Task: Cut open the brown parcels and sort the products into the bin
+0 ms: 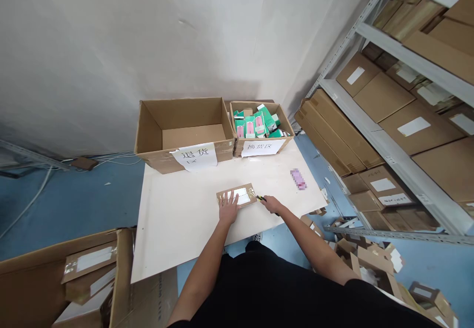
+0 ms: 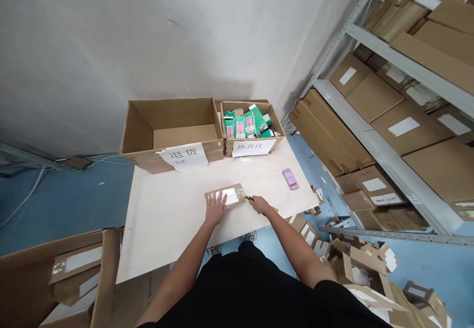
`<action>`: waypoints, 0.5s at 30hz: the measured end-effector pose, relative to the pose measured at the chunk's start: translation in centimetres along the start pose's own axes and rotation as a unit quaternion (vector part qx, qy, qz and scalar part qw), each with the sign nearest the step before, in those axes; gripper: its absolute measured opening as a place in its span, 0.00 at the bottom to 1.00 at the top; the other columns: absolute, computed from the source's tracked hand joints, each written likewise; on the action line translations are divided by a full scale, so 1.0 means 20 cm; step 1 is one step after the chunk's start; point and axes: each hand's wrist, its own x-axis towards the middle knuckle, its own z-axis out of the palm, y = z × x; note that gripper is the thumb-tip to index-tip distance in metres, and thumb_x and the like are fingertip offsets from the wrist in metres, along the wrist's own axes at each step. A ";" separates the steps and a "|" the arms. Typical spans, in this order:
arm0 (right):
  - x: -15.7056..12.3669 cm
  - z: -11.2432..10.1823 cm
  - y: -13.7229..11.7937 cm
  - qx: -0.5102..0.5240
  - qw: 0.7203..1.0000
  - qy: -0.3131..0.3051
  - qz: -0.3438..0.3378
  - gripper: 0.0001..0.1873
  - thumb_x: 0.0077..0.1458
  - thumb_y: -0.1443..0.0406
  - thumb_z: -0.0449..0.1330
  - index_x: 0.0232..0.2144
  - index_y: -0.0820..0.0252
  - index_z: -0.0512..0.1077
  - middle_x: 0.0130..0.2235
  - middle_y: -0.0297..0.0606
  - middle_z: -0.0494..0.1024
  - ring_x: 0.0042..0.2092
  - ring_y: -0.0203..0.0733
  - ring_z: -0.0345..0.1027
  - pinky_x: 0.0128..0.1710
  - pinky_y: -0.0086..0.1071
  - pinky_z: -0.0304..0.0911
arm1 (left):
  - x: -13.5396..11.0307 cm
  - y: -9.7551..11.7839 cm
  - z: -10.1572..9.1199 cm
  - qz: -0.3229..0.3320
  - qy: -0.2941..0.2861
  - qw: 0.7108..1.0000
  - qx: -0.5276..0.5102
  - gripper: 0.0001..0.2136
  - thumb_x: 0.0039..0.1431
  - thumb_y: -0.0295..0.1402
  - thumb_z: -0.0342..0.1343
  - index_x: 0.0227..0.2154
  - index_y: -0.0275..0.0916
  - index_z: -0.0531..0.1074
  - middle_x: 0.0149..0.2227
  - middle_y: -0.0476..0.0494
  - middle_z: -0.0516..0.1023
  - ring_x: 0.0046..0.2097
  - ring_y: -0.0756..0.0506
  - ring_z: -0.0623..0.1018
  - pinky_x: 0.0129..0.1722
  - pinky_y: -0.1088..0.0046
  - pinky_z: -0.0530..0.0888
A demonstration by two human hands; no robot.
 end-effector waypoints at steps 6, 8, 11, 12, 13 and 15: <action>-0.05 0.25 0.00 0.109 0.980 0.153 0.068 0.21 0.74 0.50 0.43 0.49 0.57 0.66 0.39 0.41 0.81 0.30 0.39 0.78 0.29 0.27 0.68 | 0.04 -0.03 -0.13 -0.004 -0.010 1.000 -0.004 0.32 0.69 0.45 0.50 0.74 0.46 0.57 0.77 0.39 0.51 0.77 0.31 0.50 0.73 0.45 0.53; -0.03 0.37 -0.07 0.087 0.981 0.151 0.081 0.23 0.72 0.45 0.47 0.52 0.57 0.64 0.42 0.44 0.82 0.37 0.44 0.81 0.32 0.30 0.70 | 0.04 -0.07 -0.18 -0.027 0.000 1.000 -0.007 0.30 0.72 0.44 0.45 0.74 0.45 0.56 0.78 0.38 0.50 0.77 0.33 0.50 0.72 0.47 0.55; 0.04 0.45 -0.23 0.067 0.978 0.175 0.090 0.28 0.67 0.43 0.56 0.55 0.57 0.62 0.48 0.50 0.82 0.49 0.51 0.80 0.39 0.34 0.72 | 0.00 -0.14 -0.22 -0.054 -0.006 0.998 0.003 0.30 0.71 0.37 0.43 0.75 0.46 0.54 0.77 0.39 0.51 0.76 0.35 0.51 0.70 0.48 0.58; 0.08 0.44 -0.29 0.068 0.977 0.183 0.090 0.29 0.65 0.44 0.58 0.56 0.58 0.62 0.50 0.51 0.81 0.51 0.52 0.80 0.41 0.34 0.72 | -0.03 -0.16 -0.22 -0.067 -0.007 0.998 0.009 0.30 0.70 0.35 0.44 0.74 0.45 0.54 0.76 0.37 0.54 0.75 0.34 0.55 0.69 0.49 0.60; 0.12 0.41 -0.35 0.069 0.976 0.185 0.088 0.30 0.64 0.44 0.60 0.56 0.58 0.61 0.51 0.51 0.81 0.52 0.52 0.79 0.43 0.35 0.71 | -0.05 -0.17 -0.23 -0.081 -0.009 0.997 0.014 0.31 0.69 0.34 0.45 0.74 0.42 0.56 0.74 0.33 0.59 0.72 0.33 0.61 0.67 0.50 0.63; 0.22 0.34 -0.48 0.060 0.980 0.175 0.075 0.30 0.63 0.45 0.62 0.56 0.57 0.62 0.52 0.51 0.81 0.52 0.53 0.79 0.43 0.35 0.71 | -0.11 -0.19 -0.22 -0.101 -0.039 0.994 0.006 0.29 0.67 0.35 0.46 0.70 0.38 0.63 0.66 0.28 0.71 0.64 0.32 0.72 0.60 0.52 0.70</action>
